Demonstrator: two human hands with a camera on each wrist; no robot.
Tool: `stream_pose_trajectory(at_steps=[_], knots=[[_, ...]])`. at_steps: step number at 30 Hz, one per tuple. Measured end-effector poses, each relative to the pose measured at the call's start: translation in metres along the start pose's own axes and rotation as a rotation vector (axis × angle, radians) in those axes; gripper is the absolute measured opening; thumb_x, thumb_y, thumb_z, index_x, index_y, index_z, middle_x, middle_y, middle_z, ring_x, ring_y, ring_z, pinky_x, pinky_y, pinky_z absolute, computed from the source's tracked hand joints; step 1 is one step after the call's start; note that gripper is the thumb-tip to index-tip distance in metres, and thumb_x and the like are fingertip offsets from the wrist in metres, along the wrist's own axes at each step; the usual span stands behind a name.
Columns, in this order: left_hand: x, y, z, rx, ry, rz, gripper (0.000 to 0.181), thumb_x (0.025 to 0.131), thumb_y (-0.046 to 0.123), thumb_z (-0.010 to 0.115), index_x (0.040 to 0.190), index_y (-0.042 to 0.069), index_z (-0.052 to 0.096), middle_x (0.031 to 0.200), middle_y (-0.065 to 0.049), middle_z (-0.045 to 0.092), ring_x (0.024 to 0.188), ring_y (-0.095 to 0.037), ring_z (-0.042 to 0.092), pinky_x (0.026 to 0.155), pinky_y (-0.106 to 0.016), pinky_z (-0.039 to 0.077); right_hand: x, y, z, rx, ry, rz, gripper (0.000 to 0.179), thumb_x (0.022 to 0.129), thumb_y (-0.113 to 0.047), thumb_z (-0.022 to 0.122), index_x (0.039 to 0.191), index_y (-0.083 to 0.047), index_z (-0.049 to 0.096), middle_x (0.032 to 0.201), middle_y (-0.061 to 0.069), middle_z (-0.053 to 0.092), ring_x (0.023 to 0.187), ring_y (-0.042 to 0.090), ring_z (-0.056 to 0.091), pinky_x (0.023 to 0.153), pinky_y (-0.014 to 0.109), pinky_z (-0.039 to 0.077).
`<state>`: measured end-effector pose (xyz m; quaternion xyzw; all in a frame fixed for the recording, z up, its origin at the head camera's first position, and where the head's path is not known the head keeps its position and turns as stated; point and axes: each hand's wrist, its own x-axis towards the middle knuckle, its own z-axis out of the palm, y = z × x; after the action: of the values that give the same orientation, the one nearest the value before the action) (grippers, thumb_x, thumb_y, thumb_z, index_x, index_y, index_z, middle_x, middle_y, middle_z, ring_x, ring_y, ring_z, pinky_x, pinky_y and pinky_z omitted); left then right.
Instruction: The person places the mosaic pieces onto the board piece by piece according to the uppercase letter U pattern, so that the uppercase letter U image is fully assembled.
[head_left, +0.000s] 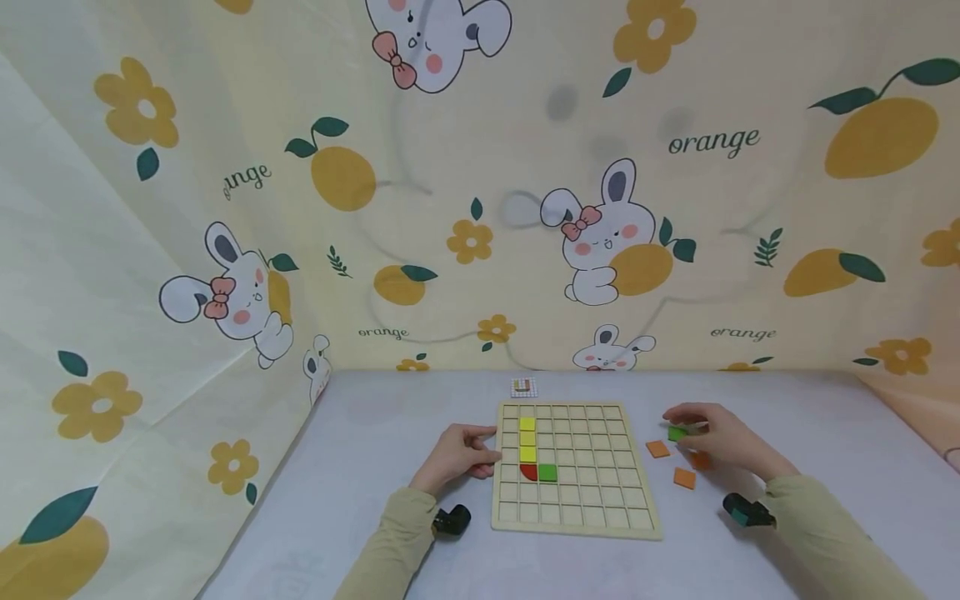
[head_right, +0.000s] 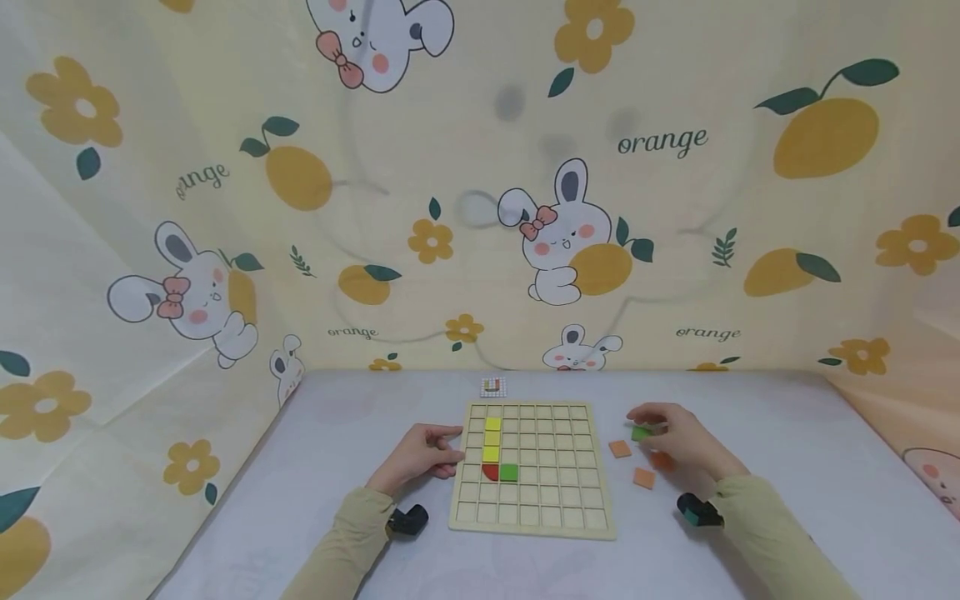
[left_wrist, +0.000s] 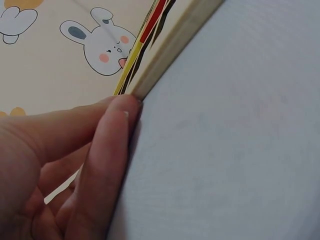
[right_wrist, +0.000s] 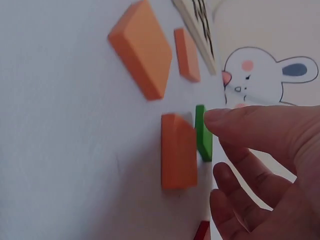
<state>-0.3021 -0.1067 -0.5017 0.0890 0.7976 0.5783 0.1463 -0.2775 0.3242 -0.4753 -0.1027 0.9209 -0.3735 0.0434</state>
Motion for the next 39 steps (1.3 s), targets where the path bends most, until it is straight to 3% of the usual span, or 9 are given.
stream_pose_trajectory(at_steps=[7, 18, 27, 39], knots=[[0.0, 0.001, 0.0, 0.014, 0.0, -0.006, 0.051, 0.081, 0.006, 0.076, 0.129, 0.002, 0.059, 0.078, -0.009, 0.067, 0.057, -0.014, 0.065, 0.056, -0.028, 0.059, 0.0, 0.007, -0.001, -0.033, -0.005, 0.009, 0.04, 0.082, -0.004, 0.071, 0.119, 0.005, 0.06, 0.12, 0.021, 0.06, 0.111, 0.041, 0.052, 0.091, 0.056, 0.047], [0.0, 0.001, 0.0, 0.024, 0.0, 0.005, 0.051, 0.081, 0.006, 0.076, 0.129, 0.002, 0.059, 0.077, -0.009, 0.066, 0.057, -0.013, 0.064, 0.055, -0.027, 0.058, -0.001, 0.01, -0.001, -0.07, -0.018, -0.017, 0.035, 0.083, -0.007, 0.071, 0.116, 0.001, 0.064, 0.121, 0.022, 0.058, 0.114, 0.045, 0.048, 0.093, 0.059, 0.045], [0.0, 0.002, 0.0, 0.02, -0.001, -0.014, 0.052, 0.081, 0.008, 0.077, 0.13, 0.004, 0.059, 0.078, -0.009, 0.066, 0.058, -0.014, 0.065, 0.057, -0.028, 0.059, -0.001, 0.01, -0.003, -0.046, -0.038, -0.003, 0.034, 0.085, -0.008, 0.069, 0.118, -0.002, 0.063, 0.123, 0.021, 0.055, 0.113, 0.041, 0.048, 0.094, 0.059, 0.043], [-0.001, 0.001, 0.0, 0.024, 0.0, -0.012, 0.052, 0.081, 0.008, 0.077, 0.13, 0.004, 0.059, 0.078, -0.009, 0.066, 0.058, -0.014, 0.065, 0.056, -0.028, 0.059, 0.001, 0.017, -0.003, -0.066, -0.036, -0.049, 0.03, 0.085, -0.01, 0.071, 0.115, -0.005, 0.065, 0.117, 0.014, 0.059, 0.106, 0.033, 0.052, 0.09, 0.051, 0.048]])
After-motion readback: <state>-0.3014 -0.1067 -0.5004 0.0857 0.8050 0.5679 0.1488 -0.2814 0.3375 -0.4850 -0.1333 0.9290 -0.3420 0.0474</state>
